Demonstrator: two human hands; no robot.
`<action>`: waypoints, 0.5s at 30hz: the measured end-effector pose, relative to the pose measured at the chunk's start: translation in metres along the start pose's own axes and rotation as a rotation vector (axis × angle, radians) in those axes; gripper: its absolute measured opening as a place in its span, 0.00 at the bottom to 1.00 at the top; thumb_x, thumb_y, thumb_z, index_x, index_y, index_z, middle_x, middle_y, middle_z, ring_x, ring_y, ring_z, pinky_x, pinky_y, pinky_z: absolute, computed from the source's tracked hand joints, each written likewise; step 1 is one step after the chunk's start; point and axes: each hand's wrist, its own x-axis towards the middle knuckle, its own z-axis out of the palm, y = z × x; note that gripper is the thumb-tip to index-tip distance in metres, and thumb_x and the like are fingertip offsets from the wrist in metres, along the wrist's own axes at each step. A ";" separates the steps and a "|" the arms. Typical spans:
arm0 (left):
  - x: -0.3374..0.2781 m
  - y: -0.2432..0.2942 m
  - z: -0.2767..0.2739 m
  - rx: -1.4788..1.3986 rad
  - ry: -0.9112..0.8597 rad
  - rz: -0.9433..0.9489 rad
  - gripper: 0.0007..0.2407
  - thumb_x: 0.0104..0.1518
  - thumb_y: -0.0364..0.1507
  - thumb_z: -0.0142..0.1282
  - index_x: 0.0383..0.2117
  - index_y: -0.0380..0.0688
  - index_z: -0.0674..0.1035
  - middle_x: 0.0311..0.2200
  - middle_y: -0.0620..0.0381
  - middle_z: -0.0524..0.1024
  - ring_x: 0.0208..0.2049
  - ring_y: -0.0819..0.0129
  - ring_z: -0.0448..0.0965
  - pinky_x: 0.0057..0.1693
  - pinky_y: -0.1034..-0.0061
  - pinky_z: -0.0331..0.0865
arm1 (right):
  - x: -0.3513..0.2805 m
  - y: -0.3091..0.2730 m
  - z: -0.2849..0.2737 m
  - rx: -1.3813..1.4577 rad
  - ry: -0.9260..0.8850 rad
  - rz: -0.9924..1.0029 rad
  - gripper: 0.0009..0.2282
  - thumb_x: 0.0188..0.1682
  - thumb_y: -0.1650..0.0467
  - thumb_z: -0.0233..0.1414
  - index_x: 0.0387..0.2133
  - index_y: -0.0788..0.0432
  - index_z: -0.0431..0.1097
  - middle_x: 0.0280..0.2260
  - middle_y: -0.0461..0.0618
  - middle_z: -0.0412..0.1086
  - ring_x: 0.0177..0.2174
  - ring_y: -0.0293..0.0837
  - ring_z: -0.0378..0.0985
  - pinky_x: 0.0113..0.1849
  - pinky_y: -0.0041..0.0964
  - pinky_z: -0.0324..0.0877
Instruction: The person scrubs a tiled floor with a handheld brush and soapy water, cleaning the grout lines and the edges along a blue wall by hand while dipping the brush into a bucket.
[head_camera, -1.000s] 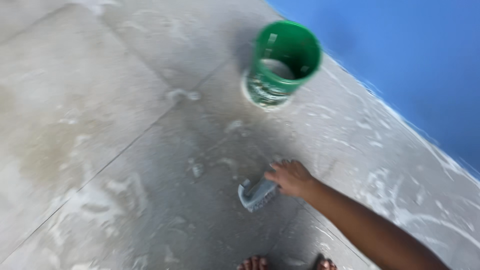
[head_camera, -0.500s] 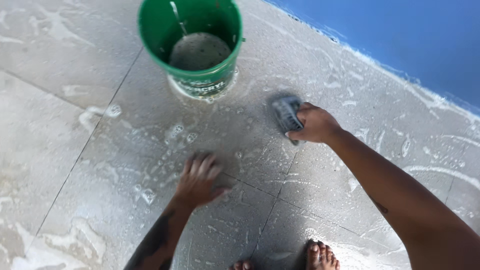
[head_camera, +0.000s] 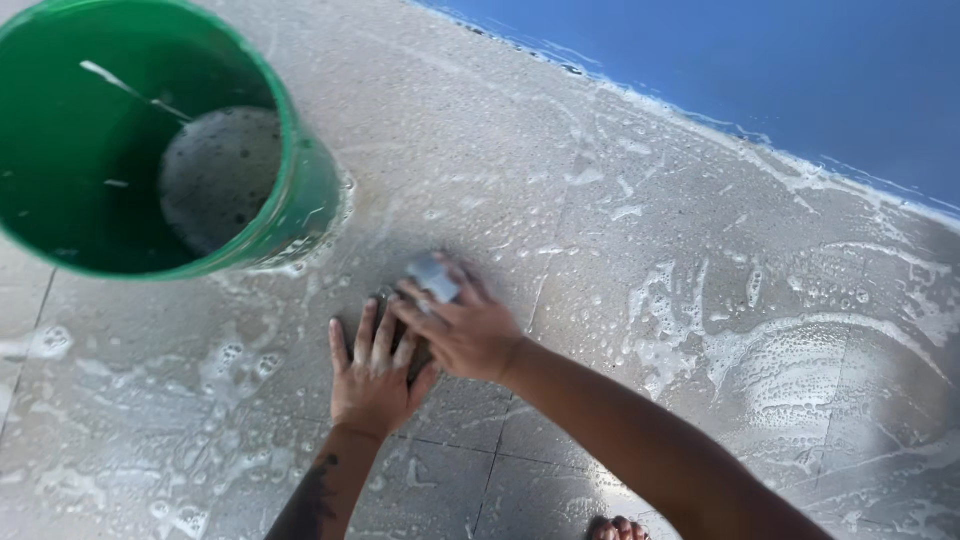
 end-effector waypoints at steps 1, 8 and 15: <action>-0.008 -0.003 0.009 0.001 0.018 0.030 0.30 0.54 0.56 0.35 0.64 0.65 0.57 0.65 0.55 0.54 0.68 0.53 0.49 0.65 0.34 0.43 | 0.005 -0.005 0.009 -0.063 -0.045 -0.029 0.32 0.37 0.67 0.53 0.61 0.48 0.57 0.62 0.49 0.56 0.59 0.68 0.57 0.52 0.68 0.59; 0.004 0.000 -0.013 -0.001 0.160 0.133 0.28 0.55 0.51 0.40 0.56 0.47 0.70 0.55 0.51 0.70 0.62 0.50 0.63 0.65 0.37 0.47 | 0.024 0.004 0.014 -0.041 -0.140 -0.007 0.22 0.53 0.62 0.41 0.61 0.54 0.60 0.64 0.46 0.52 0.62 0.69 0.50 0.60 0.69 0.52; 0.013 -0.009 -0.017 -0.248 0.094 0.618 0.28 0.58 0.47 0.38 0.62 0.46 0.64 0.64 0.43 0.57 0.63 0.41 0.55 0.63 0.36 0.44 | 0.045 0.022 0.025 0.045 -0.061 0.098 0.21 0.49 0.64 0.40 0.57 0.48 0.64 0.62 0.42 0.56 0.62 0.68 0.53 0.57 0.69 0.57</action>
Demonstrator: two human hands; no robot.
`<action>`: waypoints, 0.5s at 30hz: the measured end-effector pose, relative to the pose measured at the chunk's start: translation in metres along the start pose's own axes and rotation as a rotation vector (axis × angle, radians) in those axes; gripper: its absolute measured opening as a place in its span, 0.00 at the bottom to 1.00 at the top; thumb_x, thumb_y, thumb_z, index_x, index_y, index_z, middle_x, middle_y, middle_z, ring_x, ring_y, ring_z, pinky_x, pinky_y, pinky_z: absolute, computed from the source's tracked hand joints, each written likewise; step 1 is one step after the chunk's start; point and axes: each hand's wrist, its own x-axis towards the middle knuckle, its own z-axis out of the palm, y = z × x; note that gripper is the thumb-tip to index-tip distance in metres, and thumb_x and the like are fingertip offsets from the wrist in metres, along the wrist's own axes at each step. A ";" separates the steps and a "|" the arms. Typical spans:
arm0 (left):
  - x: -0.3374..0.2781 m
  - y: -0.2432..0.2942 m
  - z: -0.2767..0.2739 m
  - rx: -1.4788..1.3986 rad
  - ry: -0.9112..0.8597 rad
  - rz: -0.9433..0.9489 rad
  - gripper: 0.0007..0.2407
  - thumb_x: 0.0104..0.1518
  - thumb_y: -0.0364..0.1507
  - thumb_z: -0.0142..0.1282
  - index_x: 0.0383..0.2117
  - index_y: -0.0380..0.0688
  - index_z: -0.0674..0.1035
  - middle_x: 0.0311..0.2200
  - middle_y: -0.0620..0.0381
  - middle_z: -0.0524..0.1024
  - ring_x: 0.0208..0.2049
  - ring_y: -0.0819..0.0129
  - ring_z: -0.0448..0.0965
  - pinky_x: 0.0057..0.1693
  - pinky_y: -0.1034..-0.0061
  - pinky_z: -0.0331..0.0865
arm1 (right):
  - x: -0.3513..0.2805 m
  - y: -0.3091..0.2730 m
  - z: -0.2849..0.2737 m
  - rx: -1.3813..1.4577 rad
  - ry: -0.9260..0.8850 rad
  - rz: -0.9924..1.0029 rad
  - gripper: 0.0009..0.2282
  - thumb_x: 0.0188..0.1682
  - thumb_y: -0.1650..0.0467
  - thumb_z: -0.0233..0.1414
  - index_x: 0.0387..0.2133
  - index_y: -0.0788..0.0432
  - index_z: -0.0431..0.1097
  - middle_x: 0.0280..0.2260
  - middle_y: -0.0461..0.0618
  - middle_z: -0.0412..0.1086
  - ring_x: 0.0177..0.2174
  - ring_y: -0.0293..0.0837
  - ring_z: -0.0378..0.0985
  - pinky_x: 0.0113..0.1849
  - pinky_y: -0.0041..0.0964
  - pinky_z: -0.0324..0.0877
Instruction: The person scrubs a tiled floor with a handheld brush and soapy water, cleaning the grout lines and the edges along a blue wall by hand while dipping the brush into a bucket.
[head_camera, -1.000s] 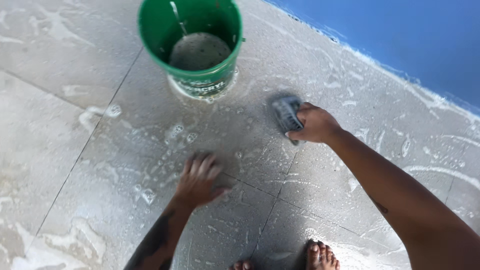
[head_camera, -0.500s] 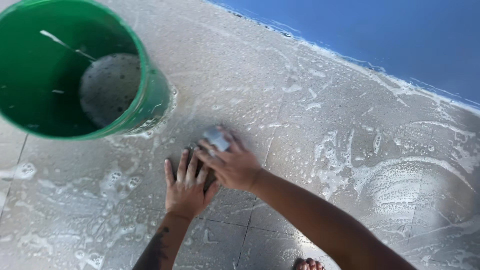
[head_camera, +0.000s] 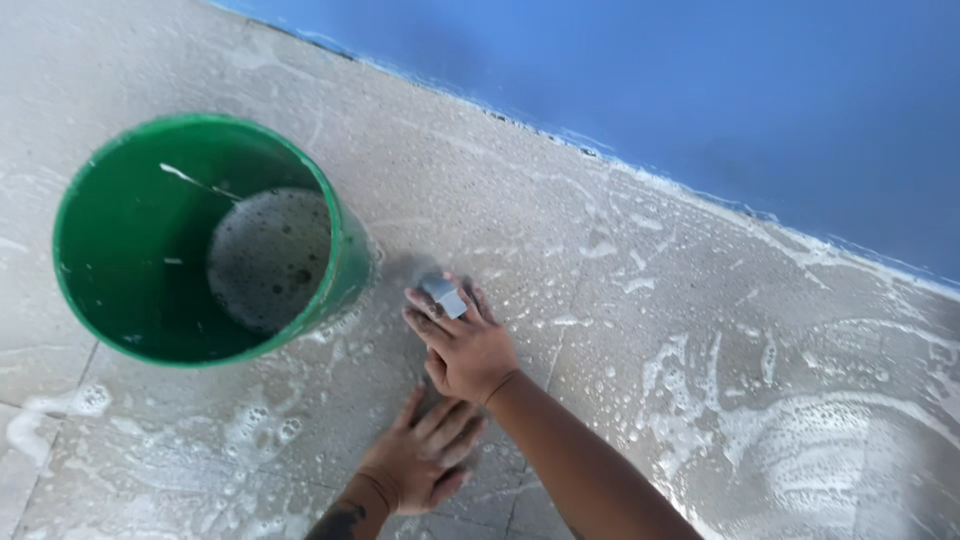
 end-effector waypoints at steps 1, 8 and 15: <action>0.000 -0.002 0.002 -0.090 -0.006 0.058 0.26 0.58 0.45 0.42 0.61 0.46 0.66 0.65 0.44 0.57 0.65 0.46 0.54 0.62 0.38 0.43 | 0.005 0.002 -0.001 -0.017 0.034 0.063 0.21 0.47 0.67 0.42 0.55 0.51 0.67 0.62 0.41 0.56 0.61 0.66 0.54 0.54 0.71 0.59; -0.002 -0.004 0.009 -0.058 -0.005 0.074 0.27 0.55 0.46 0.45 0.61 0.48 0.67 0.63 0.48 0.61 0.65 0.48 0.54 0.63 0.36 0.41 | 0.015 0.003 -0.002 -0.042 0.056 0.128 0.23 0.46 0.66 0.42 0.57 0.53 0.63 0.61 0.46 0.58 0.59 0.67 0.58 0.54 0.69 0.58; -0.002 -0.001 0.006 0.024 0.064 0.069 0.24 0.58 0.44 0.42 0.61 0.51 0.67 0.64 0.51 0.59 0.65 0.54 0.56 0.65 0.42 0.44 | -0.021 0.052 -0.033 -0.170 -0.391 -0.351 0.29 0.50 0.56 0.41 0.66 0.43 0.46 0.68 0.35 0.41 0.66 0.59 0.39 0.63 0.62 0.38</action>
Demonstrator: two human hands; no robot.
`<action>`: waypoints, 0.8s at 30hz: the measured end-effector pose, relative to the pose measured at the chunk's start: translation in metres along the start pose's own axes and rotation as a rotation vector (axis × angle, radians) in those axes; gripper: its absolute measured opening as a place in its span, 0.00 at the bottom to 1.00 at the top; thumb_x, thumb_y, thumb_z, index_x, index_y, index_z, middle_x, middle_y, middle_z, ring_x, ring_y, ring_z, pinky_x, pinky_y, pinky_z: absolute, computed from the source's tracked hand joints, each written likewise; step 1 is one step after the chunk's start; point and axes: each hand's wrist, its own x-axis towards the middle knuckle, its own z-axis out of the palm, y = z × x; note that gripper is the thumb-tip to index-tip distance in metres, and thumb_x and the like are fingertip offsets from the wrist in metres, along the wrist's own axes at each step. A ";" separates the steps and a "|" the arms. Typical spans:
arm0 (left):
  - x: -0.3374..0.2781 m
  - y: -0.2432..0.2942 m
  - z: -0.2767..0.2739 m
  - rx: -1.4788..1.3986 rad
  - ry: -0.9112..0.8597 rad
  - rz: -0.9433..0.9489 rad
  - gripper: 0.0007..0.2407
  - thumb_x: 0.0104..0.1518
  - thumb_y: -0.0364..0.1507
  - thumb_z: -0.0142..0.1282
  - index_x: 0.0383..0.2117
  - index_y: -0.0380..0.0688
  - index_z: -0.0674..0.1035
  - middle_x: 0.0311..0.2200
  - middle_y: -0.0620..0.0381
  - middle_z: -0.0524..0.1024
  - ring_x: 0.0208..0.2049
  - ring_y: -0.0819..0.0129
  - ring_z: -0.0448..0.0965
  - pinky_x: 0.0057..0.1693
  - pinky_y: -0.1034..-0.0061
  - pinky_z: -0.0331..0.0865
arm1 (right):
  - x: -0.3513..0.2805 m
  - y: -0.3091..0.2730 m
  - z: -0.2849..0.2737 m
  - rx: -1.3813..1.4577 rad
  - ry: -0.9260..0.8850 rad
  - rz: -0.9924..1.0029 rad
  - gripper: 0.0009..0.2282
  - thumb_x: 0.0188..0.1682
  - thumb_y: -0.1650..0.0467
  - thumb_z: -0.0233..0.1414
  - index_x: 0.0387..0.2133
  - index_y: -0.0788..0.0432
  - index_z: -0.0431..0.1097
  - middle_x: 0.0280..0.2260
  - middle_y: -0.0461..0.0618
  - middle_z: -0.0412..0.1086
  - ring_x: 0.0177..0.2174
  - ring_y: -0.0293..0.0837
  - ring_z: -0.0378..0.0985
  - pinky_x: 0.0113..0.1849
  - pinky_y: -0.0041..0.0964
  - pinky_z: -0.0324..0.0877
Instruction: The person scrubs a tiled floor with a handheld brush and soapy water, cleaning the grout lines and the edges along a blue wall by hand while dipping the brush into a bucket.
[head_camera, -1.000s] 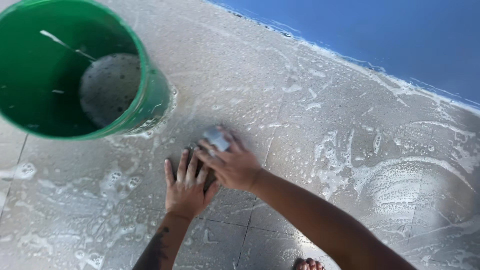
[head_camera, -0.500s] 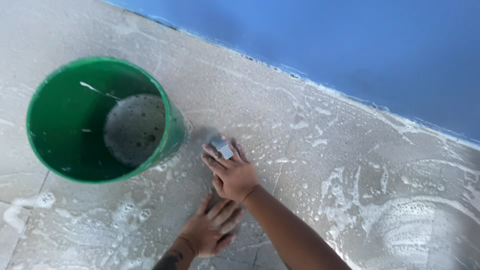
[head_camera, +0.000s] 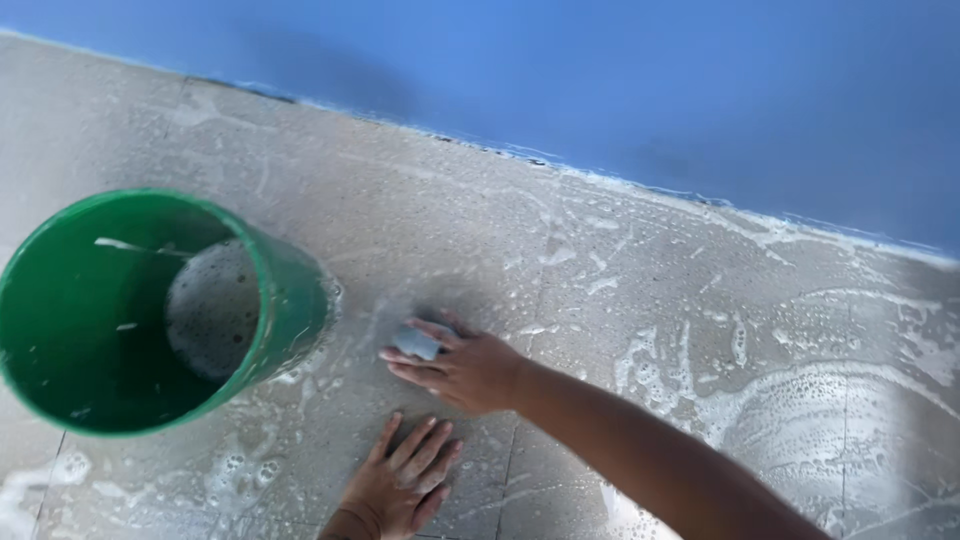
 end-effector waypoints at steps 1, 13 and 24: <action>0.001 0.001 0.000 0.016 0.026 -0.006 0.24 0.57 0.44 0.43 0.61 0.53 0.67 0.63 0.52 0.60 0.65 0.56 0.57 0.65 0.43 0.46 | -0.017 0.007 -0.005 0.038 -0.014 -0.029 0.26 0.53 0.56 0.37 0.66 0.43 0.45 0.67 0.35 0.42 0.65 0.59 0.41 0.63 0.61 0.37; 0.021 0.008 -0.003 0.277 0.103 -0.401 0.25 0.47 0.55 0.46 0.51 0.67 0.74 0.56 0.58 0.71 0.56 0.58 0.72 0.62 0.44 0.58 | -0.155 -0.040 0.014 0.424 0.490 0.718 0.29 0.50 0.51 0.44 0.58 0.58 0.58 0.59 0.70 0.55 0.57 0.68 0.60 0.55 0.65 0.55; 0.159 0.130 0.074 0.220 -0.297 -0.725 0.47 0.37 0.71 0.37 0.64 0.58 0.53 0.68 0.40 0.38 0.66 0.31 0.33 0.57 0.25 0.24 | -0.231 0.017 -0.001 0.516 0.171 0.958 0.12 0.48 0.60 0.43 0.43 0.43 0.65 0.47 0.50 0.63 0.46 0.54 0.65 0.44 0.55 0.64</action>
